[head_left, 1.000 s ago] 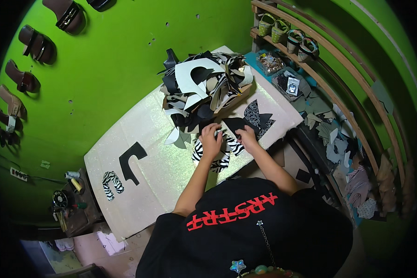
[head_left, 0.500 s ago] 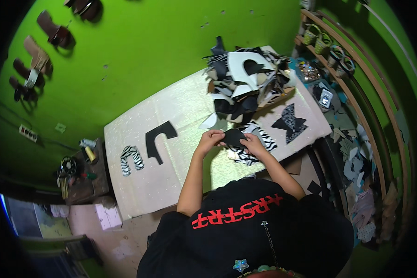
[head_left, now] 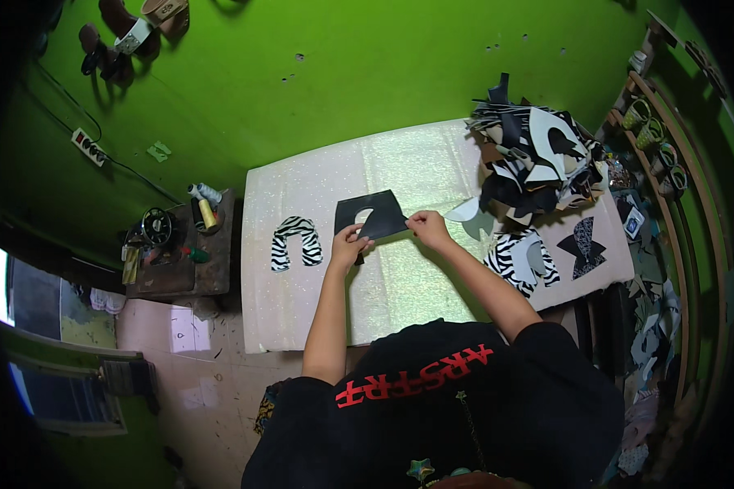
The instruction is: Sorting and inspecting patterned leather or fabric shoe upper components.
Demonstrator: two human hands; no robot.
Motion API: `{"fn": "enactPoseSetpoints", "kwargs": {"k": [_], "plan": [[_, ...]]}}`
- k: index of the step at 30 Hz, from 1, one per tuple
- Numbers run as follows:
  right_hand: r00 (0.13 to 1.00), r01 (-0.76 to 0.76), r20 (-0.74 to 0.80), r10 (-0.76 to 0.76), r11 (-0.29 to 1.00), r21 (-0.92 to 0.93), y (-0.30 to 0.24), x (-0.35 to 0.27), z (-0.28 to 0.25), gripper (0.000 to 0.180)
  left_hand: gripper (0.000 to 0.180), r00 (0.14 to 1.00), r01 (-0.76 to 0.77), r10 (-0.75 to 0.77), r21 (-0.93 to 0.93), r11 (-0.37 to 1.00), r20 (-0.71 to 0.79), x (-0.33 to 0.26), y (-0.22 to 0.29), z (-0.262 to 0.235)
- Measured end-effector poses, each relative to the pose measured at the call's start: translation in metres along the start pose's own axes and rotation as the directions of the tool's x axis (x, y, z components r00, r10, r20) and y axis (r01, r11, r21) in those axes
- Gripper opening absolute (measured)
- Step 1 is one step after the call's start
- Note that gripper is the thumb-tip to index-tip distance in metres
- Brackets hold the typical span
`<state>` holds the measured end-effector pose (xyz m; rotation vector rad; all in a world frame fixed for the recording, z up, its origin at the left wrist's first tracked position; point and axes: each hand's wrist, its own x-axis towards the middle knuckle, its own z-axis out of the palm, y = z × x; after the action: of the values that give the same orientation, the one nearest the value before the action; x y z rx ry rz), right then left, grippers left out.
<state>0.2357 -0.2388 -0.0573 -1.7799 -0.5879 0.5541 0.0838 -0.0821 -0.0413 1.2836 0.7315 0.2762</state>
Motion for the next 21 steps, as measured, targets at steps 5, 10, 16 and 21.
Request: {"fn": "enactPoseSetpoints", "kwargs": {"k": [5, 10, 16, 21], "plan": [[0.995, 0.095, 0.009, -0.095, 0.971, -0.219, -0.021, 0.047, 0.033, 0.015, 0.033, 0.998, -0.064, 0.065, 0.027, 0.998, -0.023, 0.031, 0.007, -0.044], [0.992, 0.123, 0.046, -0.114, 0.920, -0.371, -0.018, 0.083, 0.043, 0.016, 0.020, 0.981, -0.121, 0.154, 0.246, 0.962, -0.120, 0.072, 0.004, -0.057], [0.996, 0.011, -0.075, -0.049, 0.897, -0.442, -0.011, 0.102, 0.066, 0.019, 0.023, 0.916, -0.108, 0.262, 0.441, 0.891, -0.304, 0.106, -0.014, -0.067], [0.979, -0.104, -0.205, 0.011, 0.886, -0.451, -0.001, 0.100, 0.077, 0.018, 0.022, 0.895, -0.066, 0.270, 0.492, 0.868, -0.356, 0.109, -0.023, -0.058]]}}
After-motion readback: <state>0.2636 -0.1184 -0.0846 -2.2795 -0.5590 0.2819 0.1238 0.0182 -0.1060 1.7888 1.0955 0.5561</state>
